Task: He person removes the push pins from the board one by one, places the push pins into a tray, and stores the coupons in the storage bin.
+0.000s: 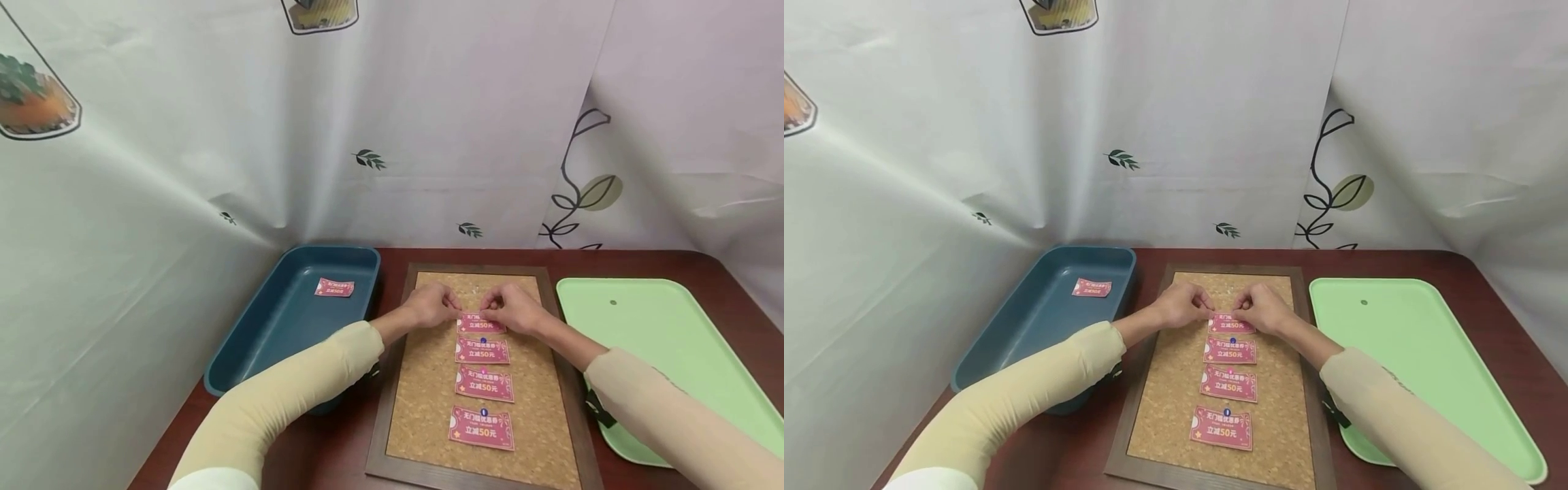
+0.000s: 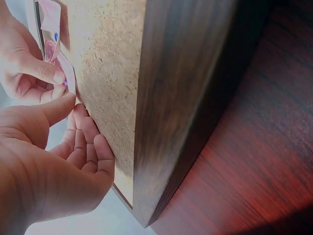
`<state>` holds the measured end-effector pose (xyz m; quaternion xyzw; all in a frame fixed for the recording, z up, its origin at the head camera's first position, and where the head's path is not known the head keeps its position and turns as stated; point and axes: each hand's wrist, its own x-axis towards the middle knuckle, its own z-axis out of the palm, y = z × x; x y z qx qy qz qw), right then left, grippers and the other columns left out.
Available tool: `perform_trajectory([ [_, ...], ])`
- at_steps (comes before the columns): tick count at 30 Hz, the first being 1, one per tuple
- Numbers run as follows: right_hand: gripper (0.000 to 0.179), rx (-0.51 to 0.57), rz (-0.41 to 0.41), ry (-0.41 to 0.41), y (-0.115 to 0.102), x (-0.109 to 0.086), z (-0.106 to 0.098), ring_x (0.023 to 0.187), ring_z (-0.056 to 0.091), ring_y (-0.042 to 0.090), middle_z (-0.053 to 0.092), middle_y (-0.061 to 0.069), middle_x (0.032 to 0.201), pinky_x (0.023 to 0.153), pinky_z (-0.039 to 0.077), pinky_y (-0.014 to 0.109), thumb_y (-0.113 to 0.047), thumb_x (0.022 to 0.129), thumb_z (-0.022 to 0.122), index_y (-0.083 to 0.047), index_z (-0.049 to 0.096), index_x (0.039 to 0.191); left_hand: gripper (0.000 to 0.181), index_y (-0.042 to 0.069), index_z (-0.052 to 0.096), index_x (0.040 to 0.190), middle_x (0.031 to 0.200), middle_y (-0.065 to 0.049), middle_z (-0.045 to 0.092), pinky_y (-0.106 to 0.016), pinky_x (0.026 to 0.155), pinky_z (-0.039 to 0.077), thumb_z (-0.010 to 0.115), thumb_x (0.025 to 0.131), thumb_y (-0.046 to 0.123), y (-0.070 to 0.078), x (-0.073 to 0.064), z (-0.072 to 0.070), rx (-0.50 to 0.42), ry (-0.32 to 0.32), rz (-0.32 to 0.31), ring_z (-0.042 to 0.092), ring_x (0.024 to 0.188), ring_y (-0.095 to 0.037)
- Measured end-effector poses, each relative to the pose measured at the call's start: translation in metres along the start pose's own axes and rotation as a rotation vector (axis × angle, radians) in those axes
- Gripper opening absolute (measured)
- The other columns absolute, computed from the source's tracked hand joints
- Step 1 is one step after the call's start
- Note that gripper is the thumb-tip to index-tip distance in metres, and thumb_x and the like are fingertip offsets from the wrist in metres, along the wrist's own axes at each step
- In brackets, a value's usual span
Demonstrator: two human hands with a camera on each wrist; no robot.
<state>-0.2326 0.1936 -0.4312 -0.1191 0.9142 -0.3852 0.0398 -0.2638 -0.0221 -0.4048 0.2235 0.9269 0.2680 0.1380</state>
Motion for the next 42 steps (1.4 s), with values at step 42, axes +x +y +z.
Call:
perform_trajectory([
  [42,0.004,0.061,-0.038,0.008,0.009,0.0,-0.005,0.081,0.05,0.02,0.064,0.003,0.086,0.072,0.039,0.033,-0.007,0.096,0.078,-0.004,0.078,0.094,0.014,0.018,0.078,0.087,0.08,0.006,0.066,-0.024,0.064,0.042,0.081,0.097,0.026,-0.004,0.008,-0.001,-0.01,-0.033,-0.009,0.055,0.072,-0.009],
])
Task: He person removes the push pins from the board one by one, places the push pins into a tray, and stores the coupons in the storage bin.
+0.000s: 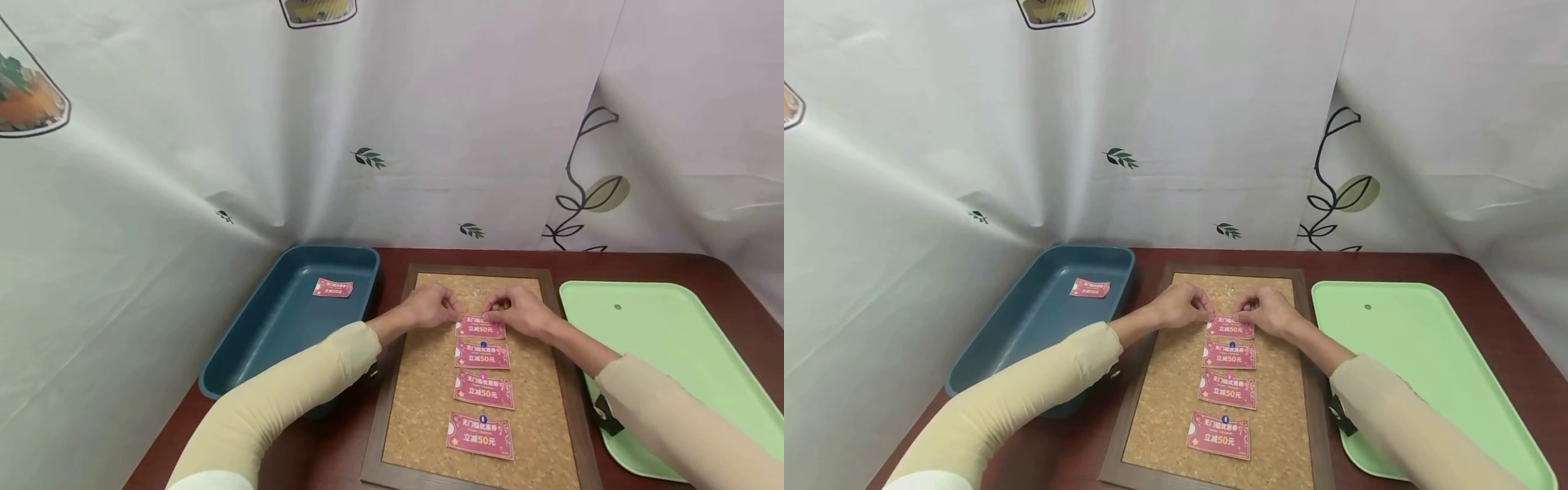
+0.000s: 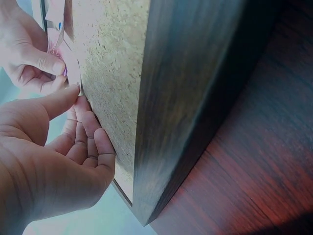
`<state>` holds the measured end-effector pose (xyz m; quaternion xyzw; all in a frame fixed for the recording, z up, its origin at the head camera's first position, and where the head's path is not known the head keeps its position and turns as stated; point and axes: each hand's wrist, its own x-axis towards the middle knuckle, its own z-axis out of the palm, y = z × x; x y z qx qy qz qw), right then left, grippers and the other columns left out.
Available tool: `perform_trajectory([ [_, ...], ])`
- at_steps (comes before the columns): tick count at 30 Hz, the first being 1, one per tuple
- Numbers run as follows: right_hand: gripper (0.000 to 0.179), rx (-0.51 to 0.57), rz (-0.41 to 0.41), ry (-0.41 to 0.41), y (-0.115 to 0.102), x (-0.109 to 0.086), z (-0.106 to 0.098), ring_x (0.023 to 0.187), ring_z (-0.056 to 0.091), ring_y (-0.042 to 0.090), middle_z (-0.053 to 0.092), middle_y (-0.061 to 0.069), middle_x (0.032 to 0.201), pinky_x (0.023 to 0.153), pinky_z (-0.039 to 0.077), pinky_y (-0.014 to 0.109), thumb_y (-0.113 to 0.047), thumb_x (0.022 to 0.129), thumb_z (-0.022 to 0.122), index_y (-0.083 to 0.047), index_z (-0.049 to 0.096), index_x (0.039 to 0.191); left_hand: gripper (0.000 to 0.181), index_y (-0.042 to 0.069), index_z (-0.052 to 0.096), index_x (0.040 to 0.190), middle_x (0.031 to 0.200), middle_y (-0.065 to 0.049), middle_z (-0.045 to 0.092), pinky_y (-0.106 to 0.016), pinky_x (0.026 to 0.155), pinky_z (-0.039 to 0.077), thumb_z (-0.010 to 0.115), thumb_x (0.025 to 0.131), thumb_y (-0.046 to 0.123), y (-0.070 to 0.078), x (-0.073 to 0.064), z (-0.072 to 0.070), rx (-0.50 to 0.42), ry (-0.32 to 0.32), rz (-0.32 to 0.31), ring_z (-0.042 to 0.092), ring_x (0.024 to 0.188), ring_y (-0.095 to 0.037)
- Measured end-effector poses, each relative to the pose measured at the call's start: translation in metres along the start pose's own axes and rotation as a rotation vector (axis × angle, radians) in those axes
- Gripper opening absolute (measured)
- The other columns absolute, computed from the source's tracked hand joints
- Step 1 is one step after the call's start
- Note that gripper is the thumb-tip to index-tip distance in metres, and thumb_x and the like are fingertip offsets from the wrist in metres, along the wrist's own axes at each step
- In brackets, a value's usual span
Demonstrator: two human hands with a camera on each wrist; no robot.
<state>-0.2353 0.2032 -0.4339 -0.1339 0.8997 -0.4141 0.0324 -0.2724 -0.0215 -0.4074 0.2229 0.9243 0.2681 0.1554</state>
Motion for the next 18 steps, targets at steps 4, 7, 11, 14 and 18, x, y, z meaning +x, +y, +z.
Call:
perform_trajectory([
  [4,0.004,0.002,0.001,-0.006,0.0003,0.0005,-0.001,0.08,0.05,0.02,0.067,0.004,0.089,0.07,0.039,0.032,-0.007,0.096,0.078,-0.004,0.079,0.096,0.013,0.018,0.078,0.088,0.08,0.006,0.066,-0.024,0.063,0.041,0.081,0.098,0.026,-0.0004,0.001,0.0003,-0.009,-0.007,-0.01,0.055,0.071,-0.01],
  [7,0.003,-0.003,-0.008,-0.002,0.0008,0.0009,-0.0013,0.081,0.051,0.02,0.07,0.005,0.091,0.071,0.04,0.033,-0.007,0.096,0.079,-0.004,0.079,0.096,0.012,0.018,0.078,0.089,0.081,0.006,0.067,-0.024,0.063,0.042,0.08,0.098,0.025,-0.0007,0.0023,0.0006,-0.01,-0.009,-0.009,0.055,0.072,-0.009],
  [11,0.003,-0.003,-0.012,-0.003,0.001,0.0011,-0.002,0.081,0.051,0.021,0.071,0.006,0.093,0.071,0.04,0.033,-0.008,0.096,0.079,-0.004,0.08,0.095,0.011,0.017,0.079,0.091,0.082,0.007,0.068,-0.024,0.063,0.042,0.079,0.098,0.024,-0.001,0.0037,0.0007,-0.007,-0.015,-0.007,0.055,0.072,-0.009],
  [14,0.004,-0.001,-0.005,-0.012,0.0002,0.0012,-0.0025,0.082,0.051,0.021,0.071,0.006,0.093,0.071,0.04,0.034,-0.008,0.095,0.079,-0.005,0.08,0.094,0.01,0.017,0.079,0.091,0.081,0.007,0.068,-0.024,0.063,0.042,0.079,0.099,0.025,-0.0015,0.0043,0.0005,-0.003,-0.02,-0.006,0.055,0.072,-0.009],
  [18,0.005,0.005,0.014,-0.025,-0.0006,0.0009,-0.0026,0.084,0.052,0.022,0.069,0.006,0.093,0.073,0.04,0.036,-0.01,0.095,0.08,-0.005,0.08,0.093,0.011,0.018,0.08,0.09,0.081,0.007,0.068,-0.024,0.063,0.042,0.079,0.098,0.025,-0.0015,0.0034,-0.0001,-0.004,-0.019,0.0,0.056,0.071,-0.009],
])
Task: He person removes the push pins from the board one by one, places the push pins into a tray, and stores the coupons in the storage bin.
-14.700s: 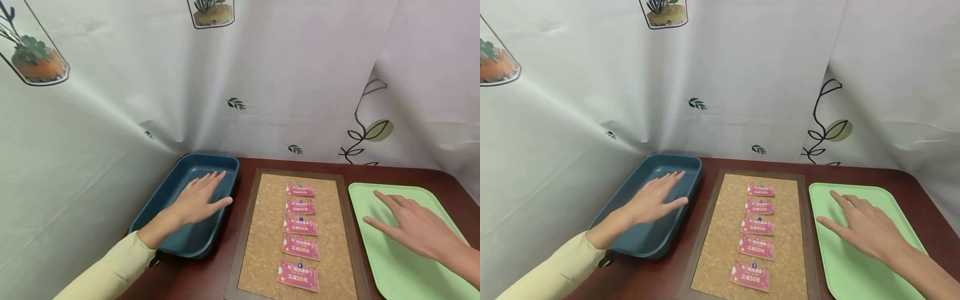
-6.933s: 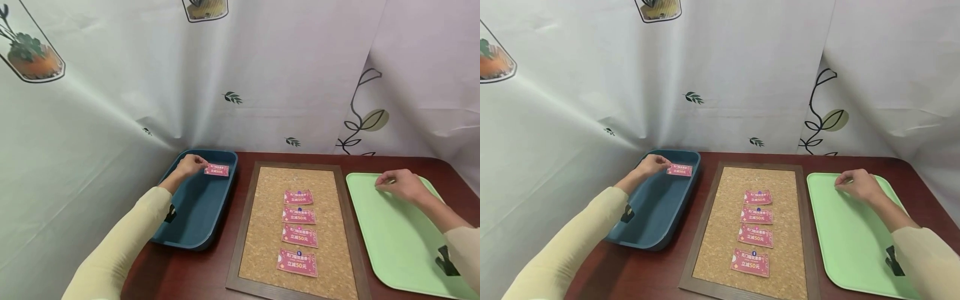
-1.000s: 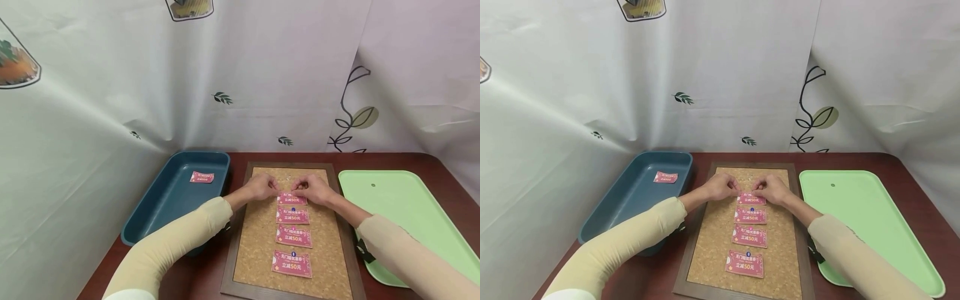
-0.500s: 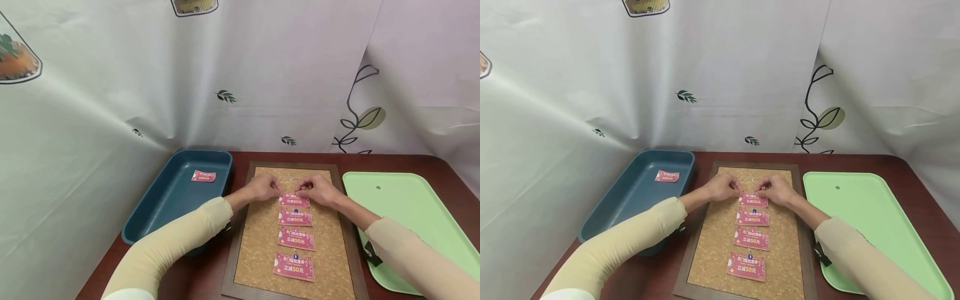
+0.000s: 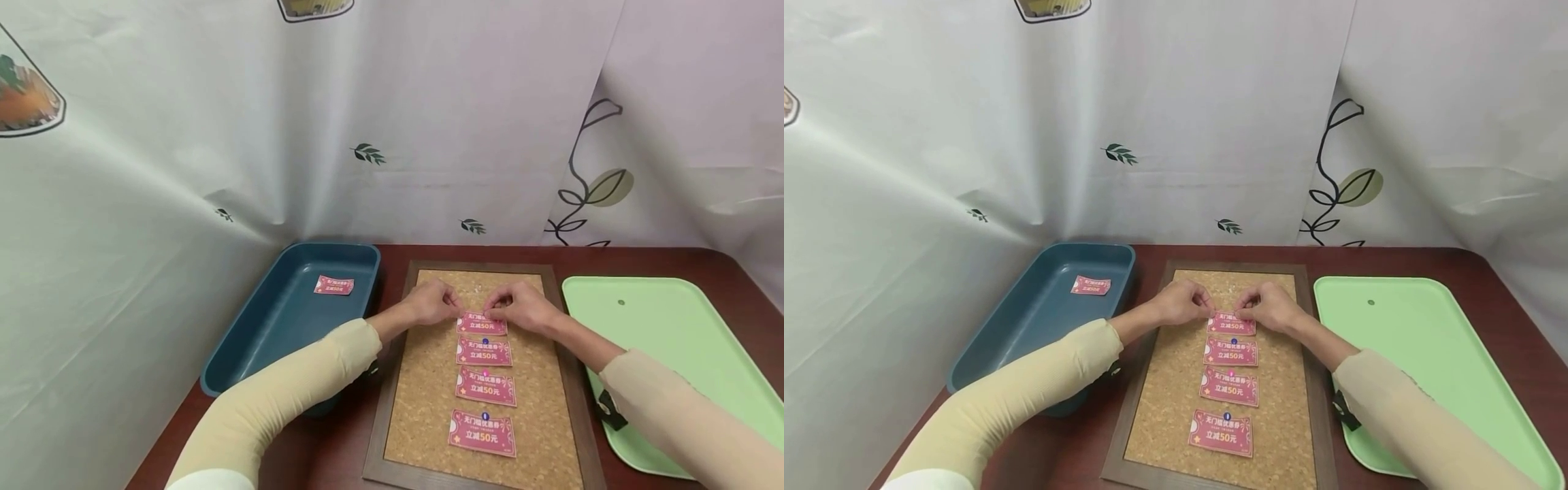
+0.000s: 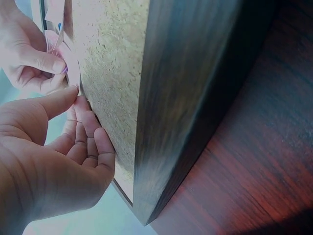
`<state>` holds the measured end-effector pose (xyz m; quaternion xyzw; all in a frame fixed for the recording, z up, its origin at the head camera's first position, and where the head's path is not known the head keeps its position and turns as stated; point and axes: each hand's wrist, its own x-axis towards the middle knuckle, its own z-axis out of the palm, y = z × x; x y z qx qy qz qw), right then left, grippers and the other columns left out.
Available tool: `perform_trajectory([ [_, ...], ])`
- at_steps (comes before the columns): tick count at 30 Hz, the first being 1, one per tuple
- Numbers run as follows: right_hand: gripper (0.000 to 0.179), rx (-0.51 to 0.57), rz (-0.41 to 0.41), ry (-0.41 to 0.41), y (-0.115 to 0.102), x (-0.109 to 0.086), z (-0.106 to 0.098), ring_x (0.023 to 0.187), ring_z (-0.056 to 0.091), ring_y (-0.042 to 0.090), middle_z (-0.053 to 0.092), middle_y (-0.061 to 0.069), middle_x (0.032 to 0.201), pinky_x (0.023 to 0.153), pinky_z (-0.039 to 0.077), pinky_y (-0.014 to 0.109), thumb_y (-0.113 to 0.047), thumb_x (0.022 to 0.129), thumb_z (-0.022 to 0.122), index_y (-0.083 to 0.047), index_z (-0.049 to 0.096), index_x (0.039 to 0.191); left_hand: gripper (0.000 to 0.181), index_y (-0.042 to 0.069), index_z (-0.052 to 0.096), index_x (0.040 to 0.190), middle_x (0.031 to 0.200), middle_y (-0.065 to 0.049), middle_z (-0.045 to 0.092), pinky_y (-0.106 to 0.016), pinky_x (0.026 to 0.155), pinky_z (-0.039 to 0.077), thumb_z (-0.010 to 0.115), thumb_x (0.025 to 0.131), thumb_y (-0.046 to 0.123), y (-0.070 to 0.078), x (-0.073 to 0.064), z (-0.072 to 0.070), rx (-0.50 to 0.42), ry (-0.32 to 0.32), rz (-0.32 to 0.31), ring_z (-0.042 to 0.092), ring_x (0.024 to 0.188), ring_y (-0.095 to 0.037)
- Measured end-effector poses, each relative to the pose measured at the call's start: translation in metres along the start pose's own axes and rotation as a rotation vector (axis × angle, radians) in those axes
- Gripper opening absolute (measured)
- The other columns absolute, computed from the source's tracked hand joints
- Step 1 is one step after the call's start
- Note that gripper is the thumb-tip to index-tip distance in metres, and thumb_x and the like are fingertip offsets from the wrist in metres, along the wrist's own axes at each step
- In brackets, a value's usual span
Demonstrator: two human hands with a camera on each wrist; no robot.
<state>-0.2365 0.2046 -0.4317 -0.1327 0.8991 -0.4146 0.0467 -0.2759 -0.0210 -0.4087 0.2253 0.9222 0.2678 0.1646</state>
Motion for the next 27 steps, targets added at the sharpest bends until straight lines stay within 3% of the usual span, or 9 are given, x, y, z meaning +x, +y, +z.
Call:
perform_trajectory([
  [16,0.006,-0.004,0.086,-0.021,-0.015,0.001,-0.012,0.093,0.057,0.027,0.07,0.009,0.096,0.078,0.047,0.037,-0.011,0.096,0.078,-0.005,0.08,0.096,0.011,0.018,0.077,0.097,0.078,0.003,0.069,-0.026,0.057,0.043,0.073,0.103,0.027,0.011,-0.007,-0.003,-0.045,0.052,-0.053,0.058,0.067,-0.011],
  [21,0.007,-0.005,0.086,0.026,-0.021,0.0,-0.02,0.095,0.059,0.027,0.071,0.009,0.097,0.08,0.047,0.039,-0.009,0.098,0.075,-0.003,0.078,0.098,0.012,0.018,0.074,0.098,0.083,-0.001,0.075,-0.027,0.056,0.042,0.073,0.104,0.029,0.015,-0.009,-0.015,-0.04,0.123,-0.02,0.065,0.068,-0.014],
  [27,0.008,0.008,0.048,0.109,-0.028,-0.003,-0.037,0.092,0.063,0.026,0.072,0.01,0.098,0.078,0.049,0.038,-0.011,0.099,0.075,-0.004,0.076,0.099,0.012,0.014,0.076,0.1,0.085,-0.002,0.076,-0.026,0.055,0.048,0.076,0.102,0.026,0.012,-0.011,-0.043,-0.129,0.191,-0.007,0.077,0.082,-0.026],
])
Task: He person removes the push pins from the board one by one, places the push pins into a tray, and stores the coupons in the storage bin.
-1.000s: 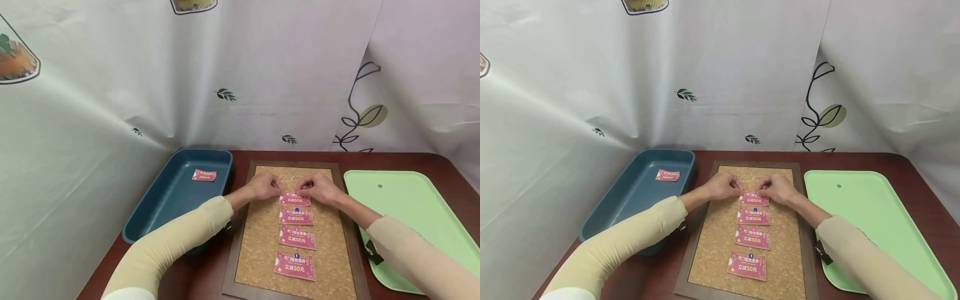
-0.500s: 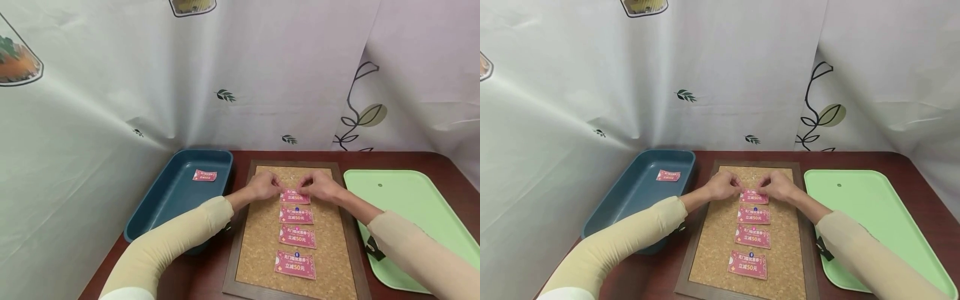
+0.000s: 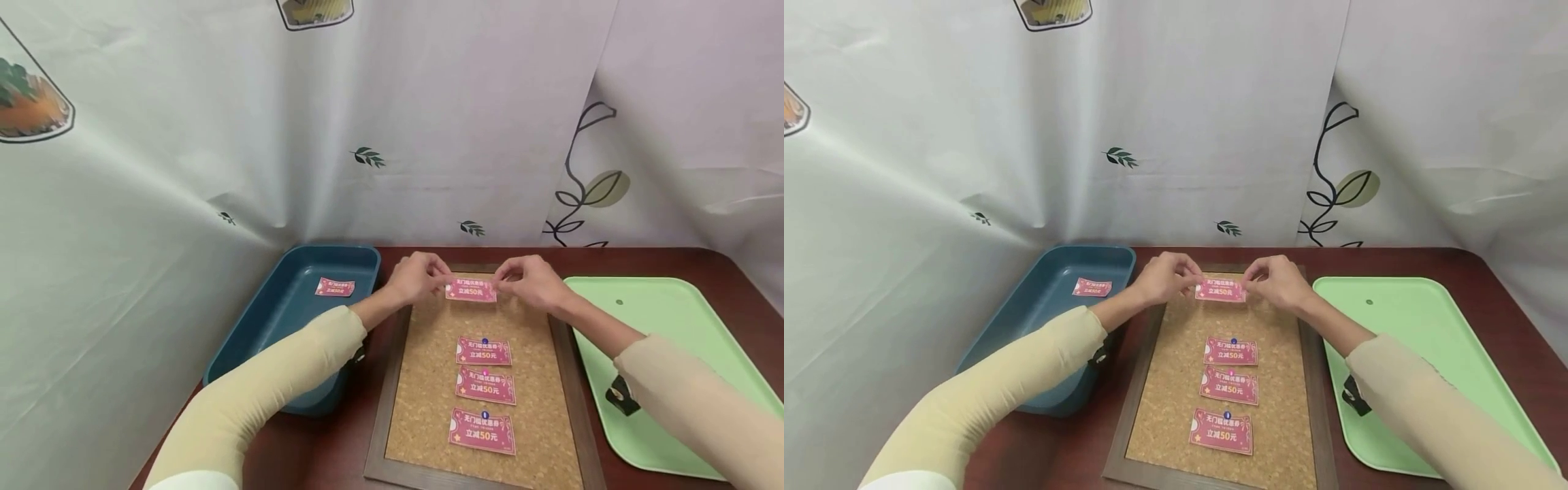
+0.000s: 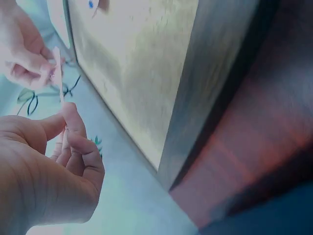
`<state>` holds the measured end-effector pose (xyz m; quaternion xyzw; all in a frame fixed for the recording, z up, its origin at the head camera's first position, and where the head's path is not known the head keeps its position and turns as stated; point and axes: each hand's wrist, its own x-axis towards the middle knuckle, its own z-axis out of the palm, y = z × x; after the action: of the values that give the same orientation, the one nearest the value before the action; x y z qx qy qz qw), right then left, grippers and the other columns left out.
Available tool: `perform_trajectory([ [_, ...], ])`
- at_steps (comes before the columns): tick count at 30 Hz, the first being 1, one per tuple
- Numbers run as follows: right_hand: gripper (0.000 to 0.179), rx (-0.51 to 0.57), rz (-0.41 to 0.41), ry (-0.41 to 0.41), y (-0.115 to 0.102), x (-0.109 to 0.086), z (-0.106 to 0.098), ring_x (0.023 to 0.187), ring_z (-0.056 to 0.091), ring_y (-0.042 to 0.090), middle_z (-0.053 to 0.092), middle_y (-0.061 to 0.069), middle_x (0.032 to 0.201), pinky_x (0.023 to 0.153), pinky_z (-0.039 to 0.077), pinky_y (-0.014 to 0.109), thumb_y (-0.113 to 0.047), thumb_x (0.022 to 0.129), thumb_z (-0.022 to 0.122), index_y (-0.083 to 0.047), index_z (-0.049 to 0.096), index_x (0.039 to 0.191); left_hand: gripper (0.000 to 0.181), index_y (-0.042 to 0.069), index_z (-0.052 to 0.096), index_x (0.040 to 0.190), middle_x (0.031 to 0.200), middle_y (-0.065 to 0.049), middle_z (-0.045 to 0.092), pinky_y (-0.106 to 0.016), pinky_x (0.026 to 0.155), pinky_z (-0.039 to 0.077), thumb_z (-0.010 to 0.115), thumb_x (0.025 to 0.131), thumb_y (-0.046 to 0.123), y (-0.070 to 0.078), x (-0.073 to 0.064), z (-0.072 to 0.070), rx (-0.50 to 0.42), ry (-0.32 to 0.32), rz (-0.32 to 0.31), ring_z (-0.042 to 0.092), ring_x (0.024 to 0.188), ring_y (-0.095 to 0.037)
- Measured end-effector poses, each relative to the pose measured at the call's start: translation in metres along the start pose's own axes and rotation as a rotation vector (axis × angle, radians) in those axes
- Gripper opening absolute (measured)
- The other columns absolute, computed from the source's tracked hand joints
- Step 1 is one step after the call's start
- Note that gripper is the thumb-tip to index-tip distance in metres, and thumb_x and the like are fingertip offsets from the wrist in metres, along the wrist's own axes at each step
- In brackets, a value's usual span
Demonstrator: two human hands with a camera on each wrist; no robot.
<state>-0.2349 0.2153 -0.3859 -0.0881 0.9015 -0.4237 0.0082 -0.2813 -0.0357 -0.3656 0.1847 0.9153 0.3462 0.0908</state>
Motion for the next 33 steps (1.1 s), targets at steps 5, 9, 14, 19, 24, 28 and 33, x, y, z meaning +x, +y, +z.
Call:
perform_trajectory([
  [5,0.012,0.007,-0.021,0.03,-0.003,-0.004,-0.021,0.095,0.067,0.025,0.075,0.014,0.103,0.078,0.051,0.036,-0.014,0.102,0.073,-0.002,0.075,0.103,0.015,0.009,0.075,0.104,0.09,-0.009,0.078,-0.034,0.065,0.06,0.075,0.102,0.024,-0.006,-0.001,-0.027,-0.049,0.032,0.01,0.077,0.088,-0.032],
  [9,0.016,-0.021,-0.02,0.053,-0.003,-0.007,-0.038,0.1,0.068,0.027,0.077,0.013,0.105,0.082,0.052,0.038,-0.019,0.102,0.074,-0.003,0.075,0.106,0.012,0.007,0.075,0.105,0.091,-0.009,0.078,-0.034,0.068,0.062,0.075,0.102,0.019,-0.015,-0.002,-0.048,-0.077,0.074,0.012,0.076,0.08,-0.027],
  [14,0.02,-0.052,-0.018,0.074,0.002,-0.014,-0.056,0.103,0.067,0.028,0.077,0.01,0.105,0.083,0.051,0.038,-0.024,0.102,0.075,-0.005,0.075,0.109,0.011,0.008,0.074,0.109,0.093,-0.006,0.078,-0.035,0.072,0.062,0.076,0.101,0.016,-0.028,-0.006,-0.074,-0.056,0.145,-0.007,0.075,0.078,-0.023],
  [19,0.023,-0.07,-0.002,0.091,0.012,-0.023,-0.07,0.097,0.068,0.026,0.077,0.011,0.106,0.077,0.05,0.032,-0.025,0.103,0.074,-0.005,0.073,0.112,0.015,0.009,0.073,0.114,0.099,-0.009,0.076,-0.043,0.08,0.061,0.074,0.103,0.019,-0.045,-0.013,-0.096,-0.034,0.184,-0.059,0.073,0.087,-0.03],
  [24,0.027,-0.101,0.023,0.107,0.027,-0.032,-0.085,0.096,0.068,0.016,0.078,0.009,0.105,0.079,0.048,0.03,-0.029,0.102,0.075,-0.005,0.074,0.115,0.016,0.009,0.072,0.116,0.101,-0.012,0.075,-0.044,0.084,0.061,0.072,0.104,0.02,-0.062,-0.021,-0.115,-0.022,0.214,-0.072,0.07,0.087,-0.03],
  [28,0.029,-0.12,0.039,0.117,0.039,-0.04,-0.095,0.092,0.065,0.003,0.079,0.01,0.106,0.075,0.047,0.028,-0.031,0.102,0.075,-0.005,0.074,0.116,0.017,0.007,0.072,0.116,0.1,-0.013,0.075,-0.045,0.085,0.061,0.07,0.105,0.02,-0.076,-0.025,-0.125,-0.006,0.225,-0.073,0.07,0.088,-0.03],
  [33,0.028,-0.15,0.053,0.134,0.054,-0.05,-0.104,0.088,0.06,-0.005,0.079,0.01,0.105,0.073,0.046,0.025,-0.03,0.102,0.075,-0.005,0.076,0.114,0.017,0.007,0.072,0.116,0.098,-0.013,0.075,-0.042,0.079,0.06,0.068,0.107,0.02,-0.091,-0.029,-0.135,0.044,0.239,-0.093,0.069,0.085,-0.028],
])
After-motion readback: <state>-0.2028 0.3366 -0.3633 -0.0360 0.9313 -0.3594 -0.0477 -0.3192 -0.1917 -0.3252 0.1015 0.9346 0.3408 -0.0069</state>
